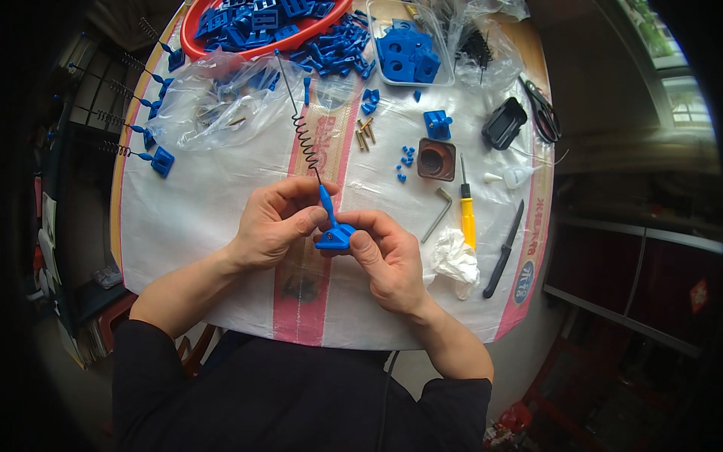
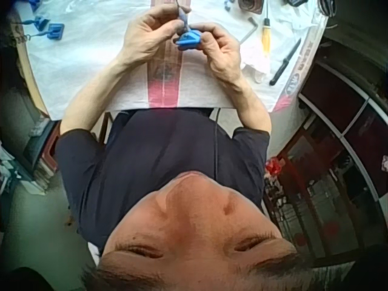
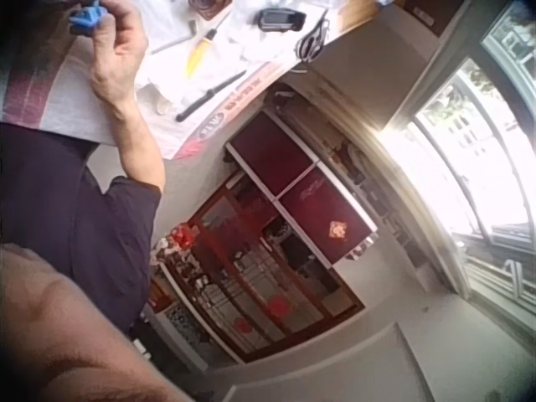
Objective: Assembling blue plastic components using a small knife to trim edges and fitting them onto a wire spring.
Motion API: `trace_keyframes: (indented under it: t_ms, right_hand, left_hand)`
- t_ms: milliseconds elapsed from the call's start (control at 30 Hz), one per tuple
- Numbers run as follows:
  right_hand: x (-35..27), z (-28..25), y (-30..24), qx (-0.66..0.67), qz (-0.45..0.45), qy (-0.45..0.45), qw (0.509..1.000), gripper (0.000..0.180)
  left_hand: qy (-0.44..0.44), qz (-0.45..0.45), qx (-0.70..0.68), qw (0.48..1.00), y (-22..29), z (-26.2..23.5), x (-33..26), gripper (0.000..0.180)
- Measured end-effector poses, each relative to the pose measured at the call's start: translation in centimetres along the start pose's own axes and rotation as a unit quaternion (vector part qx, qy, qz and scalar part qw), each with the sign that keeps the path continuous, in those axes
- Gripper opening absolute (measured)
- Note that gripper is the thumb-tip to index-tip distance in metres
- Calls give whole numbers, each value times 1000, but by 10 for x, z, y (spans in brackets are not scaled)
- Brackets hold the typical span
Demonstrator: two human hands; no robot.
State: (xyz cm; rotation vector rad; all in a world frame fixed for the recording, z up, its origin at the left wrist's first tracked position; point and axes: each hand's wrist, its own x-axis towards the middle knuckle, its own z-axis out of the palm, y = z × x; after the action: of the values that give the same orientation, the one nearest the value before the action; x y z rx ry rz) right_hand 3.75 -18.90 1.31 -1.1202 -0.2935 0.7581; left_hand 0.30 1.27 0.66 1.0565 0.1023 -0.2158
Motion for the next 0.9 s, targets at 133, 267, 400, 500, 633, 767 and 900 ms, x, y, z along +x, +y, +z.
trace_keyframes:
  t_ms: [133,267,400,500,633,767,900]
  right_hand:
    - [1,1,-1,21,21,-10,1000,42]
    - [2,0,-1,27,50,-10,998,45]
    - [2,-2,-1,51,57,-29,997,42]
    - [1,-4,-3,30,55,-27,998,39]
    - [2,-2,-3,-65,23,7,998,30]
    - [1,0,-4,-131,-21,70,989,23]
    - [3,-4,-2,-82,-19,104,991,19]
  left_hand:
    - [5,11,-6,1000,-2,-1,0,31]
    - [9,24,-8,1000,-5,-3,1,29]
    - [9,24,-5,1000,-7,-3,1,28]
    - [14,27,17,999,-5,-1,1,28]
    - [2,7,9,1000,-3,0,1,30]
    - [-12,-18,14,1000,-2,0,-1,32]
    - [-43,-64,-1,997,0,1,-2,34]
